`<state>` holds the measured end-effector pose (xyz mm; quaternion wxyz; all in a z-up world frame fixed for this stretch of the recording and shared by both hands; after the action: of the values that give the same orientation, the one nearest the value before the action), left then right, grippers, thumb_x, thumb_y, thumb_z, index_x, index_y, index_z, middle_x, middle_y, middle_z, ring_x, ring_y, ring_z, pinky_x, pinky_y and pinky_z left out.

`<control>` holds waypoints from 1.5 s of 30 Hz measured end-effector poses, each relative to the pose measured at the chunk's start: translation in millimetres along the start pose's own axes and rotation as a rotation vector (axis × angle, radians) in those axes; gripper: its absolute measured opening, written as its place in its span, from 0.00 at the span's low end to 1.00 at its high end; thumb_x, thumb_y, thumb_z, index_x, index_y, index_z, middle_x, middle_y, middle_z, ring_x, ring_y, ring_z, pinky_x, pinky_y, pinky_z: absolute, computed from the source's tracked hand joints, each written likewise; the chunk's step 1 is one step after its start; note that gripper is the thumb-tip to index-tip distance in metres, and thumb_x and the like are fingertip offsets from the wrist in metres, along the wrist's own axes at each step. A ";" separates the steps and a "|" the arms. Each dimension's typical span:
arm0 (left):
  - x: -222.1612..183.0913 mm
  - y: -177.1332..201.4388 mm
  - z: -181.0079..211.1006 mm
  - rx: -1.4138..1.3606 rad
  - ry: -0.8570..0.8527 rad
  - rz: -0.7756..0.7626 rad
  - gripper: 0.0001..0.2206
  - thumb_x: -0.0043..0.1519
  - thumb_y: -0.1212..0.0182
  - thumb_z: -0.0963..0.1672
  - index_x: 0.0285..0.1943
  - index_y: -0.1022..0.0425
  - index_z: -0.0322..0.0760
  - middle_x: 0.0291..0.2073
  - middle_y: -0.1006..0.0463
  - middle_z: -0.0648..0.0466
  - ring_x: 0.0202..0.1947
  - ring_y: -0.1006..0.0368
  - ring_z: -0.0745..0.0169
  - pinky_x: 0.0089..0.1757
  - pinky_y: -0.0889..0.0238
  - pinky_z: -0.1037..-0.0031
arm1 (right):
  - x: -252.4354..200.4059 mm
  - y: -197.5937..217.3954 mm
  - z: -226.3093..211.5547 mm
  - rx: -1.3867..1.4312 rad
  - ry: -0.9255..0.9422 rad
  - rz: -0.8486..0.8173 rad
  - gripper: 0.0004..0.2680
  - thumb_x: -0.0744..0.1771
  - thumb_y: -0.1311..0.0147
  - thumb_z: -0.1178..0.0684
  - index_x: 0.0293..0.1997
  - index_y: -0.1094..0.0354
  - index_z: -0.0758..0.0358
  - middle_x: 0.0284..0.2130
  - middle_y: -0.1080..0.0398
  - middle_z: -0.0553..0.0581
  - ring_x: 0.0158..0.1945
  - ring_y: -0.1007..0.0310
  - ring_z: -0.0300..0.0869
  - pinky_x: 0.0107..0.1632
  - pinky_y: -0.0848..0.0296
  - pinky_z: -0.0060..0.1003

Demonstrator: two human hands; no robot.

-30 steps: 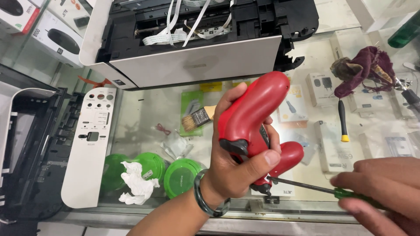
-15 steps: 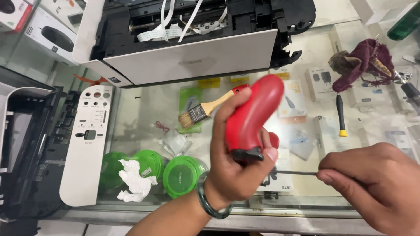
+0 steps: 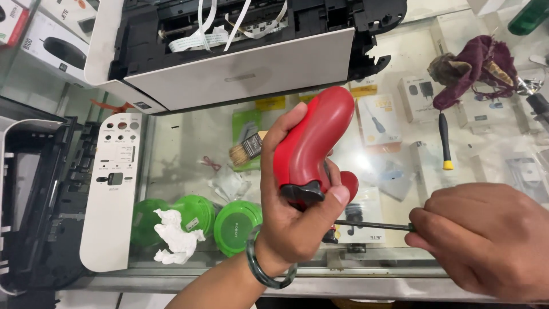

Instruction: Repairing a red game controller by unscrewing its casing on a glass workbench

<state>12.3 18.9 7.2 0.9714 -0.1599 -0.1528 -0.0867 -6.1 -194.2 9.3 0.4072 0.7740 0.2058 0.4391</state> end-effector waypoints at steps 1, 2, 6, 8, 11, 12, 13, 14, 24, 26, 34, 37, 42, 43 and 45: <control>0.1 -0.1 1.1 -0.002 0.001 -0.003 0.33 0.59 0.43 0.37 0.76 0.49 0.37 0.36 0.29 0.42 0.24 0.35 0.60 0.33 0.34 0.70 | -0.6 -0.6 3.6 -0.002 -0.003 0.000 0.07 0.68 0.53 0.53 0.33 0.38 0.65 0.17 0.45 0.55 0.16 0.51 0.51 0.21 0.46 0.46; 0.0 0.2 2.6 0.000 -0.001 -0.003 0.33 0.59 0.43 0.37 0.76 0.48 0.37 0.43 0.29 0.39 0.24 0.35 0.60 0.33 0.33 0.70 | -1.1 -1.2 5.1 -0.030 0.070 0.003 0.07 0.68 0.52 0.54 0.34 0.37 0.66 0.19 0.44 0.56 0.18 0.48 0.51 0.23 0.42 0.45; -4.2 1.4 7.5 0.017 -0.048 -0.017 0.32 0.61 0.41 0.37 0.75 0.46 0.39 0.65 0.36 0.38 0.30 0.31 0.61 0.38 0.30 0.71 | 18.4 8.0 -4.1 -0.119 0.279 0.084 0.06 0.67 0.50 0.60 0.33 0.37 0.74 0.22 0.42 0.61 0.19 0.48 0.51 0.24 0.42 0.46; -10.2 -3.3 8.9 -0.027 0.015 -0.026 0.33 0.60 0.41 0.37 0.76 0.47 0.37 0.52 0.33 0.40 0.28 0.32 0.61 0.36 0.31 0.72 | 16.8 2.1 1.5 -0.156 0.331 0.038 0.05 0.67 0.48 0.63 0.31 0.38 0.70 0.21 0.44 0.59 0.20 0.50 0.49 0.23 0.45 0.45; -10.7 -6.3 6.5 -0.086 0.070 -0.033 0.34 0.60 0.42 0.37 0.78 0.50 0.36 0.34 0.31 0.45 0.25 0.35 0.62 0.34 0.34 0.72 | 10.4 4.3 -1.1 -0.249 0.389 -0.026 0.05 0.67 0.46 0.65 0.32 0.37 0.68 0.22 0.43 0.56 0.21 0.48 0.47 0.23 0.41 0.43; -10.6 -5.8 6.4 -0.097 0.062 -0.017 0.35 0.60 0.43 0.36 0.78 0.51 0.37 0.29 0.33 0.47 0.24 0.36 0.62 0.33 0.36 0.73 | 9.0 6.8 -4.1 -0.294 0.405 -0.046 0.02 0.67 0.46 0.64 0.35 0.35 0.69 0.24 0.40 0.55 0.21 0.43 0.47 0.23 0.34 0.42; -10.6 -6.0 3.9 -0.097 0.065 -0.014 0.35 0.60 0.43 0.36 0.78 0.51 0.37 0.29 0.33 0.47 0.24 0.36 0.62 0.33 0.36 0.73 | 5.9 3.0 -7.7 -0.290 0.404 -0.048 0.02 0.67 0.46 0.64 0.35 0.35 0.69 0.24 0.40 0.55 0.21 0.43 0.47 0.23 0.34 0.42; -10.6 -6.8 1.8 -0.087 0.066 -0.015 0.34 0.60 0.44 0.35 0.78 0.50 0.37 0.45 0.32 0.46 0.27 0.35 0.64 0.37 0.32 0.71 | 2.9 1.0 -10.8 -0.268 0.358 0.000 0.06 0.67 0.44 0.56 0.39 0.34 0.71 0.21 0.42 0.54 0.19 0.44 0.45 0.20 0.37 0.41; -19.2 -22.3 -24.7 -0.143 0.097 0.115 0.37 0.57 0.40 0.38 0.78 0.51 0.40 0.44 0.32 0.39 0.28 0.33 0.60 0.40 0.31 0.67 | -34.6 13.0 -2.6 0.075 -0.764 0.166 0.09 0.47 0.53 0.69 0.17 0.50 0.68 0.19 0.43 0.53 0.19 0.42 0.40 0.29 0.43 0.31; -21.7 -26.3 -30.9 -0.217 0.105 0.132 0.37 0.56 0.41 0.38 0.78 0.51 0.41 0.48 0.34 0.37 0.30 0.34 0.58 0.41 0.31 0.68 | -31.4 7.8 -8.2 0.330 -0.683 0.343 0.13 0.48 0.49 0.69 0.20 0.53 0.63 0.20 0.47 0.53 0.21 0.45 0.41 0.31 0.40 0.32; -15.8 -17.7 -42.0 -0.378 0.081 0.224 0.35 0.56 0.44 0.37 0.76 0.47 0.41 0.47 0.35 0.41 0.30 0.27 0.53 0.39 0.32 0.62 | 10.4 -20.5 -38.1 0.609 -0.346 0.908 0.07 0.79 0.67 0.44 0.57 0.47 0.49 0.26 0.40 0.52 0.32 0.33 0.45 0.53 0.18 0.45; -5.6 -2.2 -50.3 -0.508 0.077 0.353 0.37 0.56 0.43 0.37 0.79 0.47 0.44 0.44 0.30 0.44 0.31 0.24 0.57 0.37 0.30 0.69 | 28.9 -17.3 -27.4 0.342 -0.254 0.765 0.11 0.75 0.68 0.45 0.49 0.50 0.63 0.30 0.30 0.66 0.33 0.28 0.50 0.47 0.26 0.44; -2.3 7.6 -55.0 -0.174 0.021 0.260 0.37 0.59 0.38 0.41 0.79 0.52 0.41 0.54 0.29 0.42 0.50 0.30 0.58 0.55 0.35 0.69 | 26.9 -22.0 -9.7 0.040 -0.359 0.387 0.26 0.70 0.76 0.33 0.50 0.38 0.71 0.32 0.37 0.60 0.31 0.36 0.46 0.38 0.37 0.38; -1.6 5.7 -47.4 -0.174 0.016 0.260 0.37 0.59 0.38 0.41 0.79 0.52 0.41 0.54 0.29 0.42 0.50 0.30 0.58 0.55 0.35 0.69 | 17.5 -25.6 -6.4 0.039 -0.354 0.388 0.26 0.70 0.76 0.33 0.50 0.38 0.71 0.32 0.37 0.60 0.31 0.36 0.46 0.38 0.37 0.38; -1.4 0.3 -35.5 0.083 0.072 0.300 0.32 0.59 0.39 0.48 0.73 0.44 0.40 0.61 0.32 0.49 0.49 0.29 0.62 0.54 0.35 0.71 | -7.8 -35.6 8.1 -0.238 -0.762 0.149 0.27 0.66 0.76 0.27 0.60 0.30 0.44 0.36 0.22 0.41 0.43 0.19 0.43 0.37 0.29 0.42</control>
<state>20.7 7.4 -25.4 0.9840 -0.1375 -0.0959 0.0599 -2.0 -182.3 -25.9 0.5080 0.8416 -0.0689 0.1698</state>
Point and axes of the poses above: each hand's wrist, its own x-axis towards the middle knuckle, its own y-axis out of the back of the hand, z = x × y, the point moved 2 cm from there along x, towards the middle knuckle
